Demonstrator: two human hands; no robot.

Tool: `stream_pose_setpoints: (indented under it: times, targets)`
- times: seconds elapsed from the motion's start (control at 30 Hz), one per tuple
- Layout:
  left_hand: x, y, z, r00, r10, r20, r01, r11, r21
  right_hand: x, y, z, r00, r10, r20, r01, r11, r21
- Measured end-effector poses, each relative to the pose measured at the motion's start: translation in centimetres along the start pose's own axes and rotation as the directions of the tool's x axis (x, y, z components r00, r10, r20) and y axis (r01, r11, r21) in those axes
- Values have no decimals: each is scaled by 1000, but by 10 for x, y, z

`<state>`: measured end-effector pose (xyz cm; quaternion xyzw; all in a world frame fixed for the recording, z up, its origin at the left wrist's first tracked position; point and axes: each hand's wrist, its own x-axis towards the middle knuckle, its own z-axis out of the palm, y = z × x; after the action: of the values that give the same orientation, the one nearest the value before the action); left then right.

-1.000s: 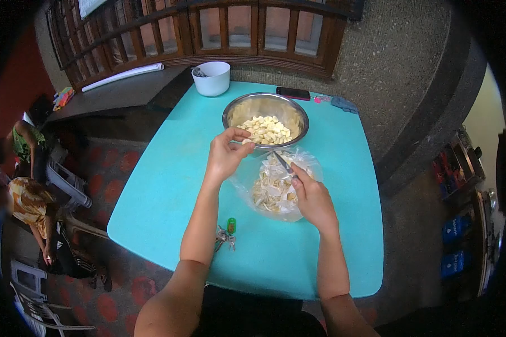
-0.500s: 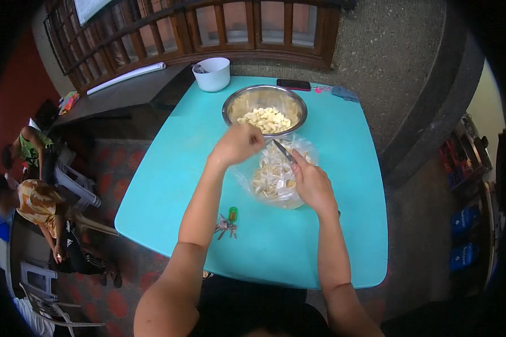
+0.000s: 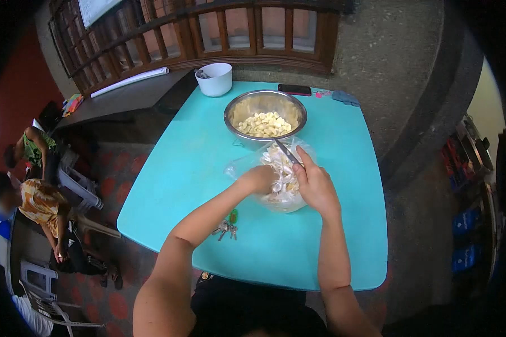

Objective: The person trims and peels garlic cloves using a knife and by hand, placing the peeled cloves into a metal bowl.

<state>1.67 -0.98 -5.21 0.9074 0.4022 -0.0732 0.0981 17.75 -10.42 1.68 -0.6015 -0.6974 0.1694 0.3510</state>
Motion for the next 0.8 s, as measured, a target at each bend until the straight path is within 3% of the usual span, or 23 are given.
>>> stream_pose_setpoints:
  times: [0.07, 0.17, 0.57, 0.67, 0.8]
  targets:
    - [4, 1, -4, 985, 8, 172, -5, 1000, -20, 0, -1, -1, 1000, -2, 10, 2, 1000, 0]
    - [-1, 7, 1, 996, -75, 46, 77, 996, -38, 1, -1, -1, 1000, 4, 22, -4, 1000, 8]
    - [4, 3, 6, 982, -163, 99, 161, 986, 37, 0, -2, -1, 998, 38, 56, -39, 999, 23]
    - [2, -3, 14, 982, -177, -69, 172, 983, -62, 0, 0, 1, 999, 28, 44, -29, 999, 25]
    - [11, 2, 21, 978, -207, -18, 208, 978, 22, 0, 3, 3, 999, 1, 34, -2, 999, 43]
